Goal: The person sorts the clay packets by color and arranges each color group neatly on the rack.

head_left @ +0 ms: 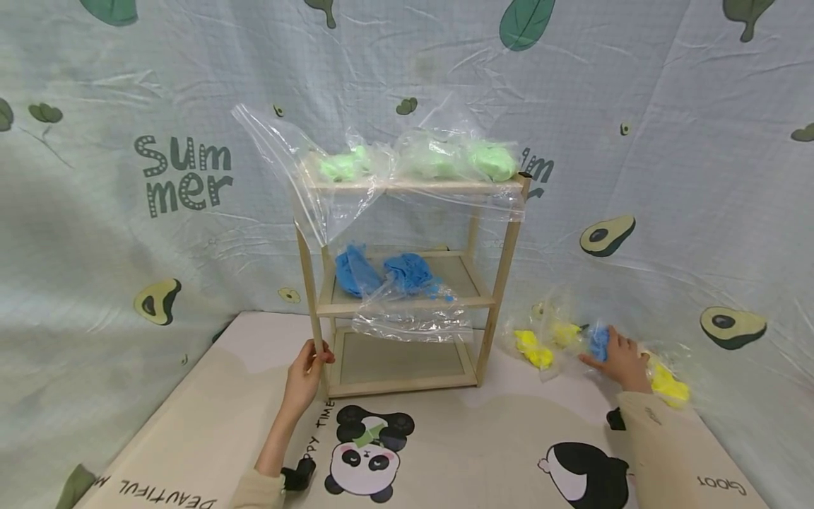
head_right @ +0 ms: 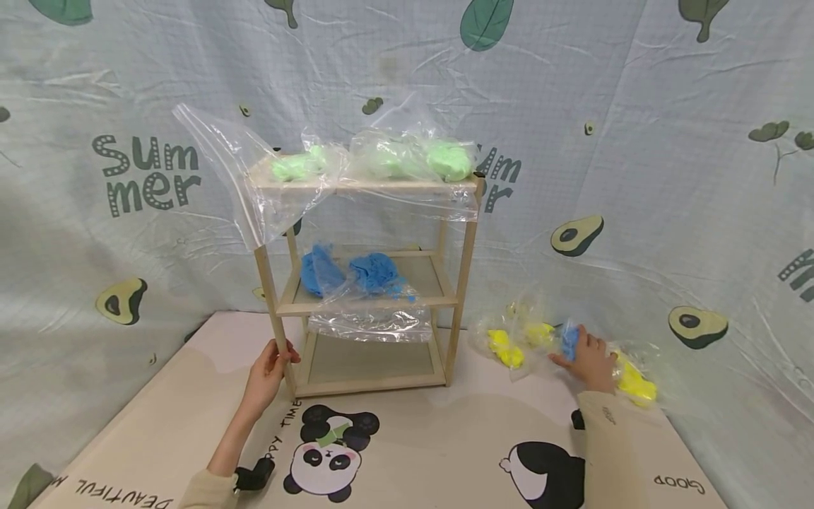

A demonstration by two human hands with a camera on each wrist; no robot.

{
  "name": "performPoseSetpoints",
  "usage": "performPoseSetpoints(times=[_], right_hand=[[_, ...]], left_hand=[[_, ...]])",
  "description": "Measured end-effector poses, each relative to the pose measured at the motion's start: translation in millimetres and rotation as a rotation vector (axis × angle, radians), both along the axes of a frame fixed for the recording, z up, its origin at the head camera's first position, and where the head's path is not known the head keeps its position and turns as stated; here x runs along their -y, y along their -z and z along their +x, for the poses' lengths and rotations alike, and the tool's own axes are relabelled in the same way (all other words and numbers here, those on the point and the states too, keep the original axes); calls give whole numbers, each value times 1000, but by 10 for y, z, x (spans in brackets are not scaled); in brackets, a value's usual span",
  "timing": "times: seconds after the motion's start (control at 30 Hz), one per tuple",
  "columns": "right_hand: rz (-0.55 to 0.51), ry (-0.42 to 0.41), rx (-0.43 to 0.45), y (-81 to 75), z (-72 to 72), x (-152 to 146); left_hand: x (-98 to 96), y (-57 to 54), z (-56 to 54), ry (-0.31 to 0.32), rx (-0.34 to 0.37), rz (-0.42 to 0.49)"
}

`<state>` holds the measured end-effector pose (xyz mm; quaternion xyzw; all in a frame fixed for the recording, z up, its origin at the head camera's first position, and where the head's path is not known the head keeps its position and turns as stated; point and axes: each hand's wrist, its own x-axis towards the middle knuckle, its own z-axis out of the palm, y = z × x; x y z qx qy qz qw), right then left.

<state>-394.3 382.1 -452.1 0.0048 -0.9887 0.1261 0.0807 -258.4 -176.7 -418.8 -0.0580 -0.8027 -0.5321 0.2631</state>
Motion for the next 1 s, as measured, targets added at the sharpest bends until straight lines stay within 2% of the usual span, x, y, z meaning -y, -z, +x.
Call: performPoseSetpoints(times=[0.2,0.67,1.0], right_hand=[[-10,-28,-38,1,-11,39],[33,-89,57,45,66,35],[86,-203,-21,14,120,16]], left_hand=[[-12,-40,31,5,-15,17],[-15,-11,23,20,0,19],[-11,-20,20,20,-19,21]])
